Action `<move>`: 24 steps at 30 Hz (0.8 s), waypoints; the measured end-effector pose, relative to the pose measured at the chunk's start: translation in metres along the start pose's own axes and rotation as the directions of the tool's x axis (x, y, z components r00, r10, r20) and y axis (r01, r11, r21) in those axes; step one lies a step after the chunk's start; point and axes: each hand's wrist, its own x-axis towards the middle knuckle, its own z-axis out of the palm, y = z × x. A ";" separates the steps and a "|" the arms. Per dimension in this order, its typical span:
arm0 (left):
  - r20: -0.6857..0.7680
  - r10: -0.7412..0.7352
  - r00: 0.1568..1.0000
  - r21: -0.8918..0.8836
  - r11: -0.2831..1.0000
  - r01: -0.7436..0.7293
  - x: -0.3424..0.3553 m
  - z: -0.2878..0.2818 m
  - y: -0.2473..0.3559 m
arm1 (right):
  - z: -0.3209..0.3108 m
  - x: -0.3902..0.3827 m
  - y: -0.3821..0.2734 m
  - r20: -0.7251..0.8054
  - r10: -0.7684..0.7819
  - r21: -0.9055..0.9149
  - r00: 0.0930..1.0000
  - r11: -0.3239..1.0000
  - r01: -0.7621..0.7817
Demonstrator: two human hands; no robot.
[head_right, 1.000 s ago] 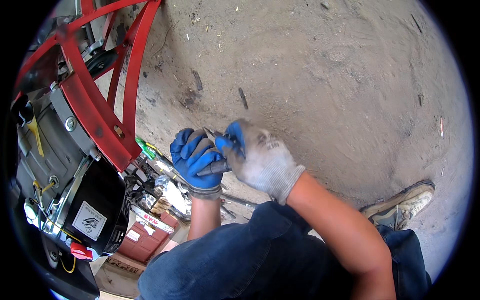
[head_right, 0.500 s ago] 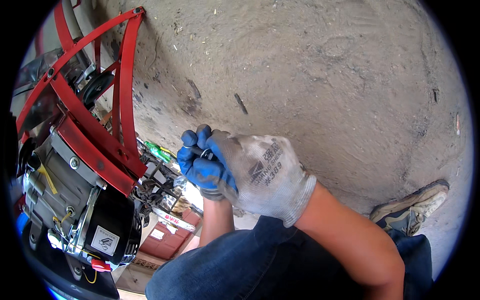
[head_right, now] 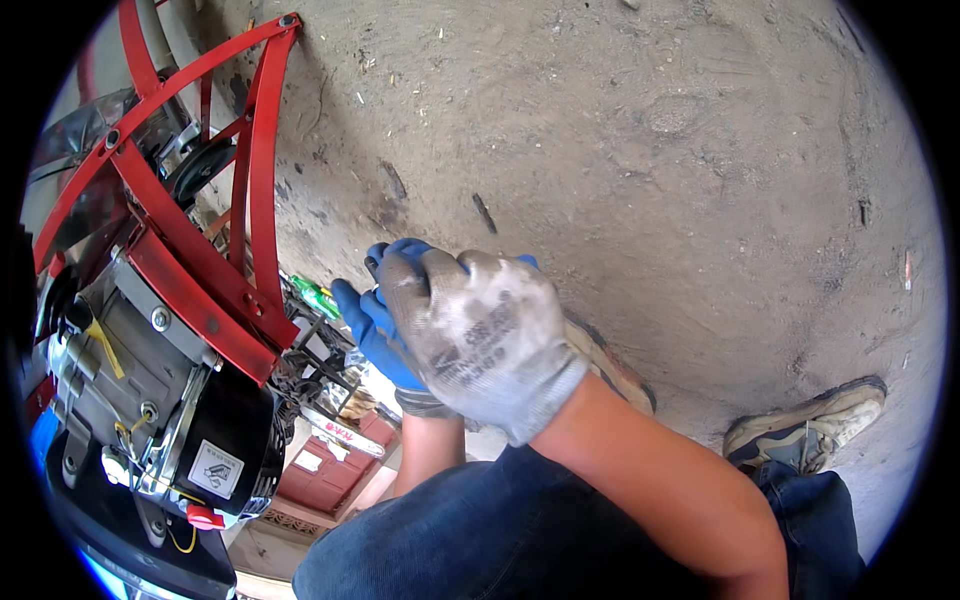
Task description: The person kneels beside a red motor frame, inserts a bolt into a hole, and uses a cordless impact driver to tighten it. They then use a wrench to hold the bolt while tightening with the impact driver.
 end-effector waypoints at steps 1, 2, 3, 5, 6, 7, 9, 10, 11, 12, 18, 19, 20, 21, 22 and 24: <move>-0.018 -0.005 1.000 -0.038 0.999 0.005 -0.001 0.000 0.001 | 0.003 -0.001 -0.005 0.028 -0.028 -0.024 0.999 0.999 0.029; -0.039 -0.011 0.999 -0.074 0.997 0.008 -0.001 -0.001 0.006 | 0.008 -0.005 -0.009 0.059 -0.054 -0.044 0.997 0.997 0.057; -0.057 -0.026 0.998 -0.112 0.993 0.019 -0.001 0.002 0.009 | 0.015 -0.010 -0.012 0.086 -0.074 -0.069 0.994 0.994 0.080; -0.188 -0.002 0.982 -0.185 0.982 -0.034 -0.007 0.001 0.025 | 0.021 -0.013 -0.019 0.199 -0.179 -0.013 0.963 0.982 0.186; -0.188 0.012 0.982 -0.135 0.990 -0.038 -0.013 -0.003 0.035 | 0.025 -0.010 -0.022 0.184 -0.173 0.133 0.968 0.980 0.150; -0.191 0.019 0.981 -0.085 0.996 -0.036 -0.018 -0.008 0.047 | 0.034 -0.008 -0.026 0.174 -0.155 0.273 0.973 0.957 0.104; 0.232 -0.267 0.935 0.084 0.963 0.255 -0.033 -0.039 0.088 | 0.027 -0.003 -0.048 0.387 -0.093 0.234 0.917 0.972 0.000; 0.075 -0.273 0.959 0.049 0.962 0.270 -0.051 -0.041 0.106 | 0.027 -0.003 -0.058 0.347 -0.107 0.294 0.932 0.956 0.000; -0.419 0.095 0.903 0.360 0.930 0.070 -0.060 -0.004 0.090 | 0.029 -0.005 -0.061 0.317 -0.097 0.354 0.944 0.935 -0.022; -0.460 -0.005 0.888 0.241 0.962 0.130 -0.064 -0.008 0.103 | 0.028 0.000 -0.065 0.342 0.007 0.413 0.940 0.897 -0.157; -0.377 -0.190 0.906 0.003 0.978 0.206 -0.084 -0.010 0.147 | 0.062 0.031 -0.064 0.221 0.386 0.866 0.896 0.345 -0.362; -0.373 -0.177 0.911 -0.022 0.983 0.182 -0.080 -0.011 0.147 | 0.065 0.036 -0.064 0.260 0.377 0.877 0.889 0.293 -0.381; -0.376 -0.175 0.910 -0.048 0.984 0.170 -0.074 -0.008 0.138 | 0.063 0.040 -0.061 0.298 0.379 0.884 0.876 0.236 -0.403; -0.373 -0.167 0.913 -0.070 0.986 0.152 -0.069 -0.001 0.130 | 0.066 0.046 -0.060 0.332 0.370 0.891 0.868 0.180 -0.417; -0.343 -0.166 0.924 -0.060 0.986 0.155 -0.067 0.004 0.125 | 0.076 0.047 -0.060 0.305 0.396 0.835 0.866 0.325 -0.443; -0.404 -0.097 0.910 -0.047 0.995 0.085 -0.061 0.019 0.120 | 0.092 0.048 -0.057 0.290 0.352 0.868 0.890 0.295 -0.400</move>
